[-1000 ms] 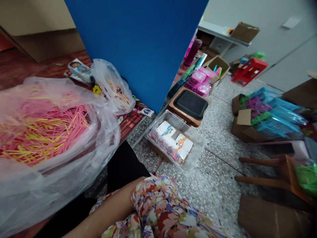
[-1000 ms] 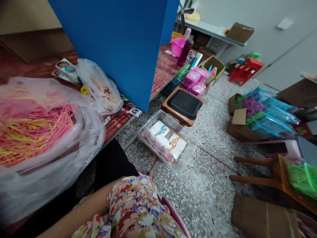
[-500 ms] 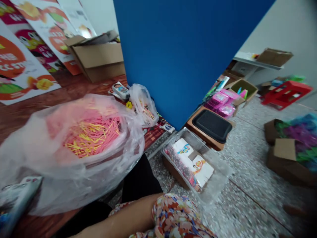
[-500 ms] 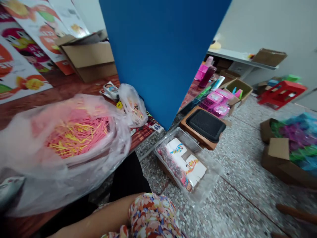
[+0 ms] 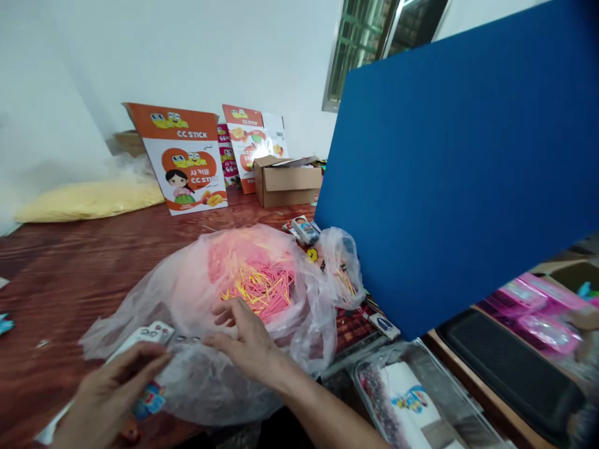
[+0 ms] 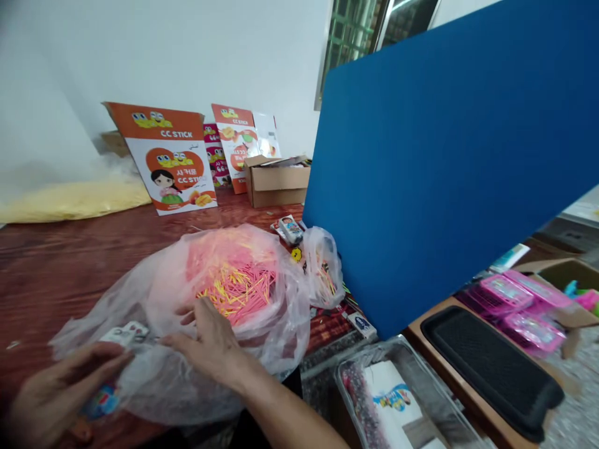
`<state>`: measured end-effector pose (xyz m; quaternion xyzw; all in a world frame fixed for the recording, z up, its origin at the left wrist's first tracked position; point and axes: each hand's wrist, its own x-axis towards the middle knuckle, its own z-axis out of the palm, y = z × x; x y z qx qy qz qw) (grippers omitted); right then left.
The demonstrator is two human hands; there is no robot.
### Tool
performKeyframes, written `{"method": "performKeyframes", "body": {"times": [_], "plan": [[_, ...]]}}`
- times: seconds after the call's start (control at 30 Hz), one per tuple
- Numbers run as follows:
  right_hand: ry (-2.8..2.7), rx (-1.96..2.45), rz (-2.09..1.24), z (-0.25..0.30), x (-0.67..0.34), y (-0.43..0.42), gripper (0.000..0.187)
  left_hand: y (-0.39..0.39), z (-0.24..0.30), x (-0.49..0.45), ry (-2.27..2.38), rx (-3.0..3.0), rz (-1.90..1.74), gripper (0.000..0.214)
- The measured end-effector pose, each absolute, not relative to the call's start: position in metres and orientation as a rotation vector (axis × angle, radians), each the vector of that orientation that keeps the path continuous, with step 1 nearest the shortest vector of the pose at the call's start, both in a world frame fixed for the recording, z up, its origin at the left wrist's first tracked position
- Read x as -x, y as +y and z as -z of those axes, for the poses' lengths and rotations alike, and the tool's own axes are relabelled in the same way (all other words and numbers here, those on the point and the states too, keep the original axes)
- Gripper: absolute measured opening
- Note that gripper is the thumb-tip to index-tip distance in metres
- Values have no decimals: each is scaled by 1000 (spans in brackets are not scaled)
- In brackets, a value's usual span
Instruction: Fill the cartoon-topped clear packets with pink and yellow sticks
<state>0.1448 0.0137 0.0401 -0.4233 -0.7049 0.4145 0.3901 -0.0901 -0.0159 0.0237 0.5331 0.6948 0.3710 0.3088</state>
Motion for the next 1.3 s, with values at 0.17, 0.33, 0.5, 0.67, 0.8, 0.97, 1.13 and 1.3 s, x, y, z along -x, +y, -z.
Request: {"method": "performKeyframes", "body": {"times": [0.17, 0.33, 0.5, 0.67, 0.8, 0.97, 1.13, 1.3], "plan": [[-1992, 902, -1088, -38, -164, 23, 7, -26, -30, 32, 1590, -1436, -941, 49], [-2051, 934, -1047, -31, -171, 20, 6, -28, -22, 28, 1550, -1362, -835, 45], [-2086, 937, -1097, -29, -176, 20, 6, -29, -16, 25, 1466, -1400, -829, 37], [-2115, 953, -1102, -27, -181, 22, 11, -31, -12, 20, 1465, -1429, -820, 34], [-2119, 945, -1180, -21, -185, 19, 21, -34, -9, 17, 1437, -1465, -802, 33], [-2074, 929, -1463, -14, -212, 45, 33, -42, -8, 10, 1398, -1544, -816, 31], [-2273, 1520, -510, -14, -262, 112, 19, -51, -6, 8, 1423, -1551, -897, 30], [-2843, 1089, -330, 1, -270, 130, 19, -55, 4, 11, 1460, -1520, -942, 28]]}}
